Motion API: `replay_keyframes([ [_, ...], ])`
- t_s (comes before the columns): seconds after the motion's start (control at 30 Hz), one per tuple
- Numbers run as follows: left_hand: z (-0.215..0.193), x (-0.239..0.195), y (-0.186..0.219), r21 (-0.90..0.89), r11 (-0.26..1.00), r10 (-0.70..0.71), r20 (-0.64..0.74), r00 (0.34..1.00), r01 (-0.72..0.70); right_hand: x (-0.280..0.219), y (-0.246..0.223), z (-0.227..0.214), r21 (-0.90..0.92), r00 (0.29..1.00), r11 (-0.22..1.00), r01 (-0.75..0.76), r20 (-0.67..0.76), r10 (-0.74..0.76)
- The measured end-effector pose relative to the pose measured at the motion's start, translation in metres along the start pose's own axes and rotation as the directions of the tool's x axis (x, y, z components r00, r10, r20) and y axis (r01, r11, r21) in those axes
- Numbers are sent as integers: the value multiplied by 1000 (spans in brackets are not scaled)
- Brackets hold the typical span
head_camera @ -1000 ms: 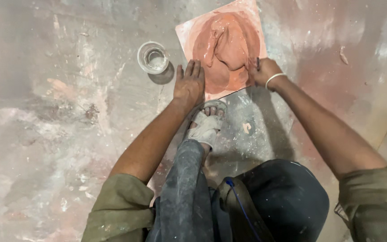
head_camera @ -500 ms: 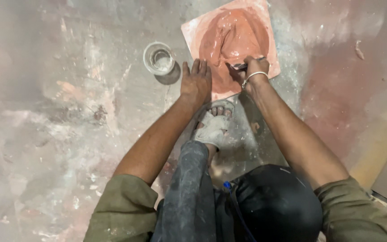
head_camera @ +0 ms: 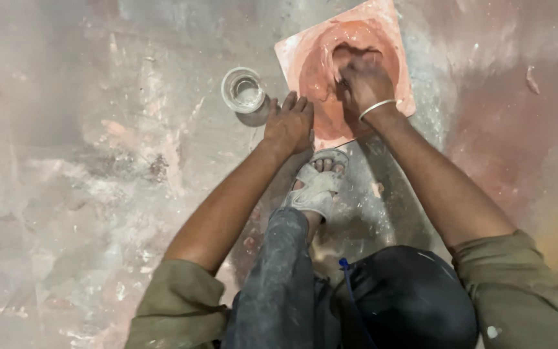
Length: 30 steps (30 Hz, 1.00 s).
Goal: The person pours water from a plastic cup into a reddish paste on a square tile and mixes it with a small scraper. The person continues to blend the mixture until it becomes smooth, then lifts the tile and places it on a green plastic chair.
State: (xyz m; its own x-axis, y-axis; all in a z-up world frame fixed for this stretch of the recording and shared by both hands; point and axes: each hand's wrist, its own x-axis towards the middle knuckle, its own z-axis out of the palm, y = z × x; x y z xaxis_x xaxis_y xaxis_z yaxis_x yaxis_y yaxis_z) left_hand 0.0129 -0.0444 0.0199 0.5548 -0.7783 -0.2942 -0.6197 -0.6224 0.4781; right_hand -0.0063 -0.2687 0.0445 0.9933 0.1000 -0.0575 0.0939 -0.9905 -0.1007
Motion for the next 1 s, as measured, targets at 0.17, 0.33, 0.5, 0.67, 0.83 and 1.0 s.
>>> replay_keyframes([
  [0.17, -61, -32, 6, -138, 990, 39, 152, 988, -17, 0, 36, -18, 193, 893, 938, -287, 407, 190],
  [0.33, -143, -74, 9, -47, 995, 90, 70, 993, -87, 7, 58, -53, 363, 898, 822, -439, 204, 390],
  [0.5, -202, -108, 33, 254, 964, -3, 282, 959, -72, -8, 52, -81, 435, 895, 789, -434, 106, 434],
  [0.67, -209, -61, 62, 347, 932, -5, 312, 950, -108, -22, 57, -94, 617, 881, 701, -358, -27, 473],
  [0.83, -151, 3, 59, 180, 983, -42, 96, 995, 24, -25, 58, -89, 701, 854, 572, -426, 104, 509],
  [1.0, -83, 21, 58, -22, 949, -312, 81, 947, 314, -22, 45, -108, 507, 857, 702, -500, 174, 484],
])
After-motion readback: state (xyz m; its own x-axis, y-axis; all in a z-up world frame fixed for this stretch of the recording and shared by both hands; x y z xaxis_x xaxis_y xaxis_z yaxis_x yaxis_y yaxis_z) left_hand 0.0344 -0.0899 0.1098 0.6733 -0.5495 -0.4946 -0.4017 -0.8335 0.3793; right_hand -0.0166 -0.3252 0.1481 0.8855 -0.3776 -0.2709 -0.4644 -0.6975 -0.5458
